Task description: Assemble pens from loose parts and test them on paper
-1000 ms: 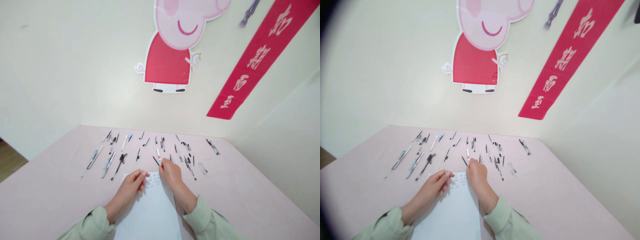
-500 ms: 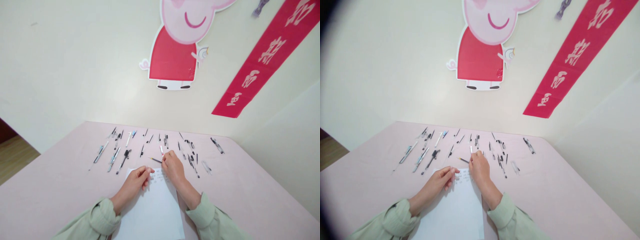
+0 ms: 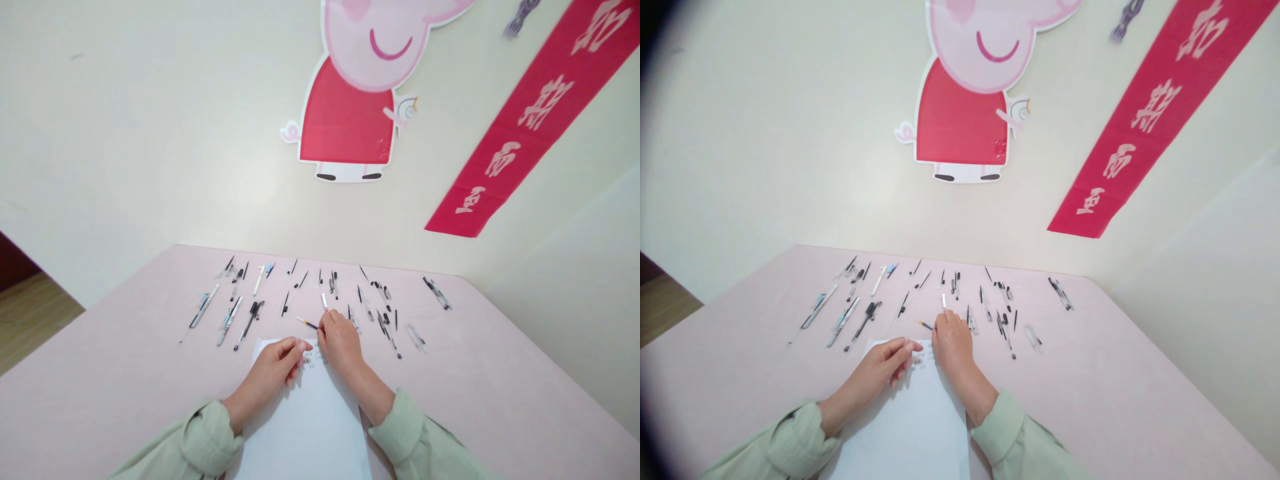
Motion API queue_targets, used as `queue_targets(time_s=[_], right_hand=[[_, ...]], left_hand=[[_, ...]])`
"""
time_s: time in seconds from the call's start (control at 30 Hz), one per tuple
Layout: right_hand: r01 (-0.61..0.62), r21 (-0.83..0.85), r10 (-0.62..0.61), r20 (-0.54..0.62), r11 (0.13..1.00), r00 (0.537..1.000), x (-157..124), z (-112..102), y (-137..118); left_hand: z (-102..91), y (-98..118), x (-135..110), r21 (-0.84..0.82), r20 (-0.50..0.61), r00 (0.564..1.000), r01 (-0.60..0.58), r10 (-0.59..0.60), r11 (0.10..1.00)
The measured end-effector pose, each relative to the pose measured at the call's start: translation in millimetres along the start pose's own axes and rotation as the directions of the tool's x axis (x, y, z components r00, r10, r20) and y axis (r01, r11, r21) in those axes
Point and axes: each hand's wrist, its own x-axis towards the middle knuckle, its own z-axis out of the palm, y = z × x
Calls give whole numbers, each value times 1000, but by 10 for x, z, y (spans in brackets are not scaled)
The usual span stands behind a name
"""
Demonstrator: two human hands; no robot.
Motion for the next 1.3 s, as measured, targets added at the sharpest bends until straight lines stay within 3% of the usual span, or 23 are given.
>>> queue_targets(time_s=[0.1,0.17,0.23,0.3,0.4,0.5,0.7,1.0,1.07,1.23,1.3], right_hand=[[-46,236,52,-22,971,998,-25,-17,52],[-74,465,95,-22,882,995,-23,-41,81],[-87,694,134,-13,715,991,-6,-81,88],[-100,865,155,25,492,988,15,-135,69],[-144,970,143,118,195,983,25,-215,12],[-175,983,127,168,52,978,4,-246,-36],[-218,976,90,216,15,972,-36,-213,-66],[-218,974,16,217,66,976,-59,-228,-73],[-213,972,-27,216,98,976,-67,-223,-73],[-225,935,-106,262,274,959,-73,-228,-45],[-237,924,-128,285,300,950,-72,-248,-36]], left_hand=[[3,-7,-8,28,9,1000,-15,14,999],[7,-15,-17,78,6,1000,-31,31,996],[13,-24,-28,170,-4,996,-92,94,981],[16,-30,-38,286,-10,980,-188,199,940],[6,-36,-48,418,-11,953,-271,303,867],[-12,-44,-52,482,-34,946,-267,322,834],[-14,-40,-66,533,-11,948,-262,317,805],[-14,-6,-82,552,-29,943,-262,332,792],[-18,-9,-85,551,-37,941,-261,336,793],[-21,-36,-79,492,-71,915,-315,398,811],[-21,-50,-70,486,-74,912,-320,403,813]])
